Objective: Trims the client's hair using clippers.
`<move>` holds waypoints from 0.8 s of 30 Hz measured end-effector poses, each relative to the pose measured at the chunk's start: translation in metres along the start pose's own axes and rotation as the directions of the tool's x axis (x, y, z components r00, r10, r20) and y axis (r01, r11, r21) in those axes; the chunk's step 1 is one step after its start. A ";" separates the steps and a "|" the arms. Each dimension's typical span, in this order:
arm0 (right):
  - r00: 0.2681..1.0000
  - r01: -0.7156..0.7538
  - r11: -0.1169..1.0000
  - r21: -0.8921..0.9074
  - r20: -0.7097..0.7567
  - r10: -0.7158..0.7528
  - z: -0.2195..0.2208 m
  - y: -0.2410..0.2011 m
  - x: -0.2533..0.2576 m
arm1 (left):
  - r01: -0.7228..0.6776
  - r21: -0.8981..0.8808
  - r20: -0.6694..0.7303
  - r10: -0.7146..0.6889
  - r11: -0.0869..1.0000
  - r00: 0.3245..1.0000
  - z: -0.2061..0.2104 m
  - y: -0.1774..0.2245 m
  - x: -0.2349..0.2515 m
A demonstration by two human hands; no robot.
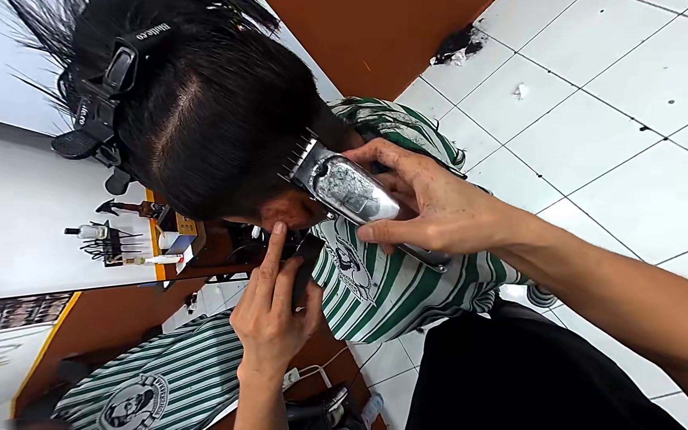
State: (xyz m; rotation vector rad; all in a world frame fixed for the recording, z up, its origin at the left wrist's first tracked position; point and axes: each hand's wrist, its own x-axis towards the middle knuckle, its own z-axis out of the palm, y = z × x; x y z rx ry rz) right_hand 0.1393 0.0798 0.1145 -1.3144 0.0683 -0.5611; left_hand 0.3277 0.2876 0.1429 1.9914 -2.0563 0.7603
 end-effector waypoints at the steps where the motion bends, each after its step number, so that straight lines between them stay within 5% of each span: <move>1: 1.000 -0.005 1.000 -0.003 -0.017 0.005 0.001 0.001 -0.001 | 0.001 0.004 0.000 -0.001 1.000 1.000 0.000 0.000 0.000; 21: 0.999 -0.032 0.999 0.006 -0.016 0.032 0.006 -0.002 0.001 | 0.020 -0.006 -0.013 -0.020 1.000 1.000 0.000 0.001 -0.002; 24: 0.998 0.065 0.998 -0.001 0.009 -0.065 0.009 -0.004 0.003 | 0.020 -0.017 -0.012 -0.021 1.000 1.000 0.001 0.001 -0.002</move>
